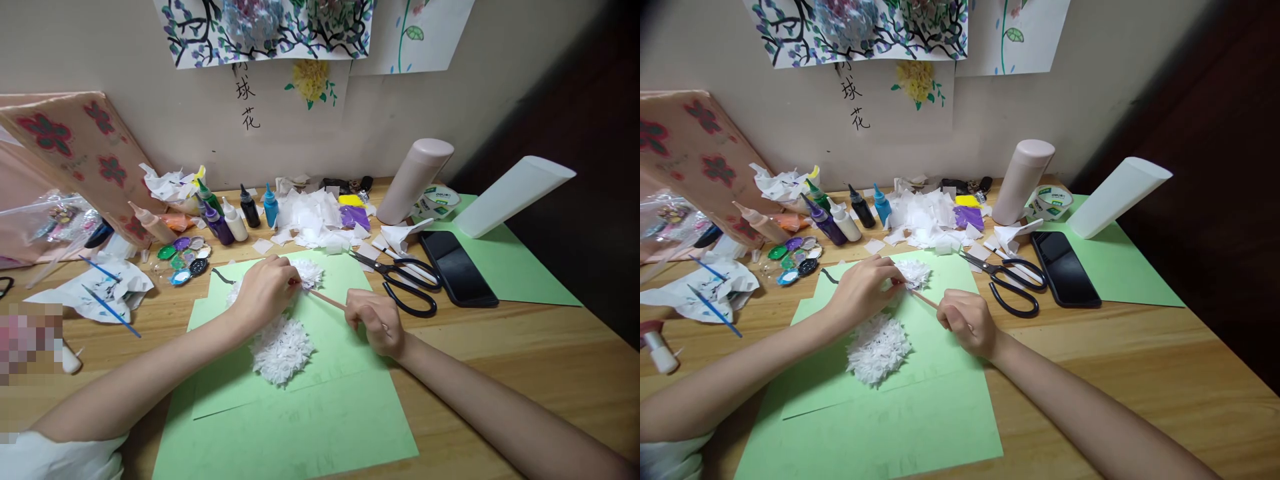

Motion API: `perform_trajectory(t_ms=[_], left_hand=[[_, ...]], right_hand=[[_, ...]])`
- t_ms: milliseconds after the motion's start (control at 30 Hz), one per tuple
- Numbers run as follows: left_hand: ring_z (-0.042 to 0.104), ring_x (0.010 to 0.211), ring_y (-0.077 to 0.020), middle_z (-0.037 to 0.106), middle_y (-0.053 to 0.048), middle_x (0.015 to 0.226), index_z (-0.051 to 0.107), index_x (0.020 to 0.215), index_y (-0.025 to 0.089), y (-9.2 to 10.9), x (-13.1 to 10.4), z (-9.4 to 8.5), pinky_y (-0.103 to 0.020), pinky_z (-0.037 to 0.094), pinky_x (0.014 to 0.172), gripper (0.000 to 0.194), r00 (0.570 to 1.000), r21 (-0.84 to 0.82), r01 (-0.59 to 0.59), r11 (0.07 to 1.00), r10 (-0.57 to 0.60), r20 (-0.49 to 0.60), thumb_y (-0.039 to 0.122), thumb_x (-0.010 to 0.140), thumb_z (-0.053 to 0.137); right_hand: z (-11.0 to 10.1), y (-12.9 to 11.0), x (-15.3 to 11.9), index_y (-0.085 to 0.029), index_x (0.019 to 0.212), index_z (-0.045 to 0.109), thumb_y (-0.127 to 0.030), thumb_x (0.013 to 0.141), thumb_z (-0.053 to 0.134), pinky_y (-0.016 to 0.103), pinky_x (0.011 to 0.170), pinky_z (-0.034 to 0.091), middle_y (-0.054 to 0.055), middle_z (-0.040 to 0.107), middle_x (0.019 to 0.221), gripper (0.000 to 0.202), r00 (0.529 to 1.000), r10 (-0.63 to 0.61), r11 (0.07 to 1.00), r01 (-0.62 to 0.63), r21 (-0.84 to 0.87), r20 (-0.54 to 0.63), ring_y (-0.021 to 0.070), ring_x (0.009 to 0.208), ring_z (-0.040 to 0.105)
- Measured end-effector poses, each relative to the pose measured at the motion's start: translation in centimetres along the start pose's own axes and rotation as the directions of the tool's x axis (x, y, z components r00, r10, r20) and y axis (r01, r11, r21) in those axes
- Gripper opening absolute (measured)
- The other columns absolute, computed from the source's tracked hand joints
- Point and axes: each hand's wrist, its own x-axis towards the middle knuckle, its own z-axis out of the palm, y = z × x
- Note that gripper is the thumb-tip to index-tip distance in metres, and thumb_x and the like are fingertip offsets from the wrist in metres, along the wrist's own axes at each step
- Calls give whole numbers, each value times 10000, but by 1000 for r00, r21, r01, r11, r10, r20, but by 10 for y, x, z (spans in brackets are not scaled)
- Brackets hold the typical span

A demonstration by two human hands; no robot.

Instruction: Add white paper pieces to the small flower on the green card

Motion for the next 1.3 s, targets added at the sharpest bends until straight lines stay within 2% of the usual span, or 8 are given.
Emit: perform_trajectory(t_ms=[133,433,633,800,900,967,1133,1300], left_hand=[[523,763,-180,633,-31,775,651,768,204,-1,1,0,-281,335,570,133,1000,2,1,1000,-1,0,236,791,524],[541,790,-180,642,-24,803,633,759,206,0,1,-3,-267,345,578,131,999,-52,37,998,-36,30,294,794,544],[569,762,-183,663,-63,877,616,839,185,-24,5,-12,-270,356,575,265,981,-69,190,979,-187,44,406,831,470],[595,742,-187,691,-50,815,655,771,193,-45,10,-8,-266,362,570,153,967,-70,241,968,-234,101,227,760,506],[605,744,-185,701,-46,805,672,776,205,-48,11,-6,-265,382,584,152,964,-79,250,965,-240,111,224,739,526],[613,752,-184,707,-49,818,680,783,206,-48,13,-6,-262,398,595,155,962,-82,254,964,-243,123,239,741,535],[620,736,-195,715,-57,794,699,735,195,-47,25,-15,-260,416,592,113,950,-52,257,965,-243,198,219,693,597],[614,707,-204,711,-57,758,699,662,192,-40,37,-24,-261,418,575,88,931,15,270,963,-265,251,168,639,617]], right_hand=[[1,-1,2,-191,603,417,-242,950,250,265,531,320,-2,434,527,389,996,25,998,-19,-63,88,113,515,386],[1,2,3,-185,622,432,-283,958,248,260,556,332,0,443,551,395,991,83,993,-74,-90,101,114,543,400],[3,2,3,-188,594,423,-332,959,241,270,569,338,0,435,549,432,977,193,980,-188,-58,91,120,551,405],[7,3,5,-198,593,381,-406,950,244,263,545,349,-17,436,529,436,885,466,881,-463,96,-3,112,507,429],[8,3,6,-202,592,367,-445,940,248,259,526,360,-19,441,512,441,842,539,831,-526,182,-27,114,493,446],[7,3,6,-197,589,388,-446,938,258,257,515,360,-16,443,513,449,848,529,837,-515,186,-31,113,489,450],[5,1,2,-186,562,417,-413,945,263,259,523,341,-5,443,538,471,925,378,926,-376,49,-43,112,516,433],[7,3,3,-192,589,406,-392,951,251,261,528,344,-4,435,558,442,913,407,913,-407,40,15,115,536,423]])
